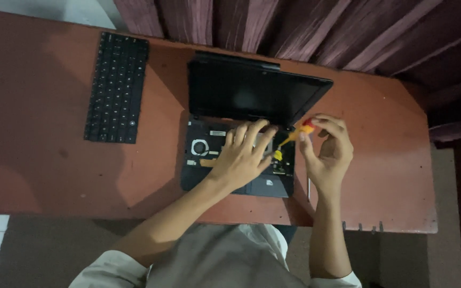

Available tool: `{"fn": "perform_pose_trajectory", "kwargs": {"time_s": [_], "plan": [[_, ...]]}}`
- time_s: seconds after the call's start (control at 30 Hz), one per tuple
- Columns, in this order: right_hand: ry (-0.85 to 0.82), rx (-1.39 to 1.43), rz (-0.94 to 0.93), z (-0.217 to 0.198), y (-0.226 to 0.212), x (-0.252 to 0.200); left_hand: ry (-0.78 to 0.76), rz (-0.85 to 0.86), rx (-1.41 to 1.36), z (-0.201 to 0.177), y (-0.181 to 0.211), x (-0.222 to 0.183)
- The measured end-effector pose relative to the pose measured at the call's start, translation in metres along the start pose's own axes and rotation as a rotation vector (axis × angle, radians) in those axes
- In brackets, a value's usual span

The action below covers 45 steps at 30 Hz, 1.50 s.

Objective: Removing a laptop keyboard and unscrewing internal components from the chassis.

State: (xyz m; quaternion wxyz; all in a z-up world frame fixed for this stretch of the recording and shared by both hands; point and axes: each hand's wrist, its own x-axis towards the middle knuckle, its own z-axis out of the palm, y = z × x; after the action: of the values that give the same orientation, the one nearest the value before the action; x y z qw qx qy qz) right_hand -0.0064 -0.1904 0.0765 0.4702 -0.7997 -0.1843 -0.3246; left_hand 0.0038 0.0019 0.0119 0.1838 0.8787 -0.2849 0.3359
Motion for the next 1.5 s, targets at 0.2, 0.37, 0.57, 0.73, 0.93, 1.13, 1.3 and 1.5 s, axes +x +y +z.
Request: {"fn": "perform_pose_trajectory", "kwargs": {"time_s": [0.2, 0.37, 0.57, 0.73, 0.93, 1.13, 1.3, 1.5], "plan": [[-0.105, 0.134, 0.008, 0.001, -0.028, 0.015, -0.414, -0.143, -0.833, -0.038, -0.005, 0.046], [-0.101, 0.238, 0.042, 0.007, -0.023, 0.011, -0.343, -0.076, -0.91, -0.029, -0.009, 0.06], [-0.053, 0.176, 0.173, 0.007, -0.013, 0.002, -0.271, -0.037, -0.839, -0.001, -0.006, 0.045], [-0.062, 0.074, 0.174, 0.005, -0.011, 0.002, -0.22, 0.015, -0.731, -0.002, -0.01, 0.046], [-0.046, 0.098, 0.238, 0.002, -0.006, -0.009, -0.368, -0.084, -0.773, -0.03, -0.02, 0.042], [0.095, 0.234, 0.307, -0.01, 0.02, -0.023, -0.32, -0.076, -0.694, -0.015, -0.029, 0.021], [0.303, 0.469, 0.429, -0.008, 0.031, -0.03, -0.283, 0.003, -0.583, -0.018, -0.024, 0.024], [0.369, 0.628, 0.494, -0.004, 0.041, -0.04, -0.287, -0.083, -0.747, -0.005, -0.021, 0.017]]}}
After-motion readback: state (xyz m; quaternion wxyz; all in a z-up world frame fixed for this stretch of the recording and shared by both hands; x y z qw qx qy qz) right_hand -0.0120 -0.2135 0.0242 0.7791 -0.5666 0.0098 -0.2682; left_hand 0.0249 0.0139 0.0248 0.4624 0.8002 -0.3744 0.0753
